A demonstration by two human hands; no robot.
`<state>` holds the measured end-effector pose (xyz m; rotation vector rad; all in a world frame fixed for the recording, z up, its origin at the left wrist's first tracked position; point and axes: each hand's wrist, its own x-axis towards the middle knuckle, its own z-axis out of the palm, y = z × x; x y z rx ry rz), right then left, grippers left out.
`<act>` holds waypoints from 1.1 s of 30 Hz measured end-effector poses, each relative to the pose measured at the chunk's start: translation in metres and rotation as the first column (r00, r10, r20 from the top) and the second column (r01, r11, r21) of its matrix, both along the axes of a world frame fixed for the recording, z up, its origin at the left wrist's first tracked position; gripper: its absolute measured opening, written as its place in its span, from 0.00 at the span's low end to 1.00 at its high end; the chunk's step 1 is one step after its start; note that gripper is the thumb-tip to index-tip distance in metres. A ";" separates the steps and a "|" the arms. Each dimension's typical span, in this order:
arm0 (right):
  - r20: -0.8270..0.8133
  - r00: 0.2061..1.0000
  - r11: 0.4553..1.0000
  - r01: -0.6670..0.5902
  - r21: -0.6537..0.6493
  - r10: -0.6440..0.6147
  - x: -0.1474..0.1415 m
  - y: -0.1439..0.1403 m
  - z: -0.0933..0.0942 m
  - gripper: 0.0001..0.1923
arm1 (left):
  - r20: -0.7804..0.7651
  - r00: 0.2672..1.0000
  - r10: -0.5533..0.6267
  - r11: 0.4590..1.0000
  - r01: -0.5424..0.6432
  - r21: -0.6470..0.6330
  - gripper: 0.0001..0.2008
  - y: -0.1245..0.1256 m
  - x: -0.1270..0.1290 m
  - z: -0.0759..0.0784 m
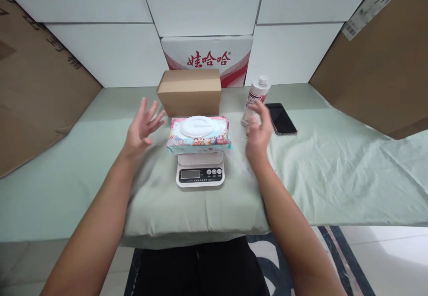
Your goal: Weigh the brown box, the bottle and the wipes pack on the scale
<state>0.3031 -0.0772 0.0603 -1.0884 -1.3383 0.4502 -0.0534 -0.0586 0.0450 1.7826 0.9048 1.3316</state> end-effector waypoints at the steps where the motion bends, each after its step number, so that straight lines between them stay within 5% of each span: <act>1: -0.068 0.995 0.996 0.079 0.029 -0.077 0.008 0.002 0.001 0.34 | 0.029 0.999 0.032 0.999 -0.032 0.008 0.69 0.003 -0.007 0.000; 4: -0.225 0.957 0.978 0.199 0.058 -0.181 0.020 0.005 0.003 0.28 | 0.052 0.991 0.120 0.993 -0.120 0.013 0.68 0.011 -0.022 -0.003; 15: -0.153 0.986 0.996 0.071 0.053 -0.062 0.005 -0.001 -0.003 0.27 | 0.087 0.987 0.136 0.990 -0.139 0.023 0.64 0.016 -0.024 -0.011; 26: 0.028 0.992 0.991 -0.123 0.054 0.121 0.004 -0.006 -0.008 0.29 | 0.063 0.989 0.132 0.991 -0.131 -0.018 0.69 0.014 -0.015 -0.008; 33: 0.109 0.930 0.935 -0.341 -0.097 0.351 0.002 -0.008 -0.008 0.38 | 0.010 1.000 0.015 0.999 -0.015 -0.028 0.71 0.006 0.002 -0.009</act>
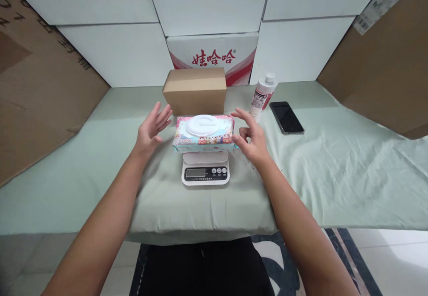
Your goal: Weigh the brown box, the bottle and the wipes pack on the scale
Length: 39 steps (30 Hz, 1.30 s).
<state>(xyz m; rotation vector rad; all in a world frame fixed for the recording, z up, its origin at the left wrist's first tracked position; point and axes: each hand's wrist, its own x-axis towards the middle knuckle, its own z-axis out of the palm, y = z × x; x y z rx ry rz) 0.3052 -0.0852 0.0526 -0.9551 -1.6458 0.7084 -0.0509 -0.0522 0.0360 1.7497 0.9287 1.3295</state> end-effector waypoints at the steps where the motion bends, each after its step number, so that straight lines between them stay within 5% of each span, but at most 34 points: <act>1: 0.028 1.000 1.000 -0.012 -0.023 0.013 -0.001 0.000 0.000 0.41 | -0.024 0.999 -0.024 1.000 0.024 -0.002 0.71 -0.002 0.005 0.000; 6: 0.128 0.989 0.995 -0.067 -0.075 0.077 -0.005 0.001 -0.002 0.53 | -0.131 0.984 -0.118 0.992 0.123 0.029 0.69 -0.014 0.029 0.001; 12: 0.175 0.981 0.997 -0.076 -0.021 0.078 -0.010 0.003 -0.006 0.56 | -0.202 0.978 -0.049 0.995 0.066 0.081 0.65 -0.022 0.046 0.003; 39: 0.082 0.990 0.992 -0.109 -0.062 0.114 -0.012 0.006 -0.013 0.56 | -0.199 0.980 0.006 0.981 0.032 0.190 0.61 -0.014 0.043 -0.011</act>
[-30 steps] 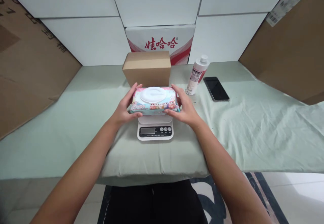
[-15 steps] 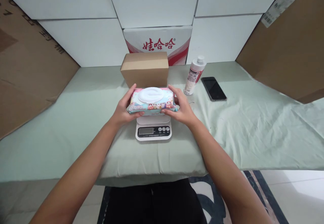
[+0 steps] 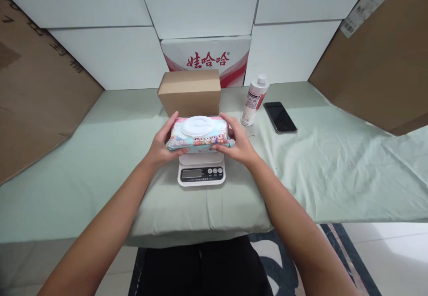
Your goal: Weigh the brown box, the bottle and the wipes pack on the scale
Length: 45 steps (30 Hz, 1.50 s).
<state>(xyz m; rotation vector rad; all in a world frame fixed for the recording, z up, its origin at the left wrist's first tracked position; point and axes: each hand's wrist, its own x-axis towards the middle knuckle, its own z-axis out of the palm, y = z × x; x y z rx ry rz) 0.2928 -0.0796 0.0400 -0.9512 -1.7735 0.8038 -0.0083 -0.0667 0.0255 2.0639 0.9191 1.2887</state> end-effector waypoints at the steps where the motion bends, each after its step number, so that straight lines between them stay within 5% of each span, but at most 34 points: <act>1: -0.004 1.000 1.000 -0.004 -0.002 0.004 -0.001 0.000 0.001 0.56 | 0.001 1.000 0.004 1.000 -0.004 0.001 0.61 -0.001 0.000 0.001; 6: -0.026 0.999 0.998 -0.032 0.056 0.033 0.016 -0.016 0.019 0.53 | 0.029 0.998 -0.052 0.997 0.050 0.066 0.59 -0.013 0.016 0.017; 10: 0.048 0.996 0.986 0.069 0.151 -0.077 0.076 -0.052 0.037 0.49 | 0.004 0.992 -0.124 0.982 0.122 0.144 0.58 -0.031 0.074 0.035; 14: 0.094 0.950 0.948 0.281 0.153 -0.297 0.159 -0.088 0.030 0.42 | -0.074 0.960 -0.271 0.961 0.265 -0.085 0.58 -0.041 0.158 0.052; 18: 0.122 0.885 0.891 0.435 0.127 -0.450 0.222 -0.103 0.003 0.39 | -0.190 0.885 -0.426 0.878 0.353 -0.325 0.59 -0.029 0.224 0.057; 24: 0.194 0.840 0.860 0.507 0.052 -0.507 0.262 -0.105 -0.014 0.44 | -0.365 0.787 -0.498 0.846 0.349 -0.403 0.60 -0.011 0.265 0.046; 28: 0.349 0.766 0.814 0.580 -0.015 -0.540 0.257 -0.116 0.010 0.40 | -0.380 0.823 -0.422 0.902 0.336 -0.273 0.60 -0.007 0.230 0.058; 30: 0.328 0.704 0.766 0.633 0.112 -0.630 0.237 -0.120 0.029 0.38 | -0.301 0.912 -0.280 0.958 0.247 -0.146 0.57 0.006 0.182 0.067; 32: 0.199 0.684 0.711 0.661 0.239 -0.702 0.204 -0.120 0.047 0.33 | -0.155 0.988 -0.030 0.997 0.019 -0.068 0.54 0.027 0.119 0.068; 35: -0.089 0.724 0.690 0.681 0.243 -0.684 0.133 -0.100 0.067 0.22 | 0.091 0.916 0.391 0.915 -0.376 -0.149 0.55 0.062 0.026 0.050; 37: -0.208 0.760 0.746 0.647 0.156 -0.616 0.081 -0.074 0.072 0.17 | 0.200 0.820 0.536 0.834 -0.477 -0.277 0.57 0.078 -0.016 0.029; 41: -0.242 0.898 0.923 0.385 0.028 -0.367 -0.004 0.003 0.059 0.26 | 0.386 0.761 0.521 0.834 -0.358 -0.420 0.57 0.090 -0.041 -0.003; 45: -0.274 0.911 0.944 0.255 -0.207 -0.307 -0.044 0.079 0.030 0.49 | 0.427 0.811 0.400 0.884 -0.220 -0.412 0.53 0.094 -0.034 -0.008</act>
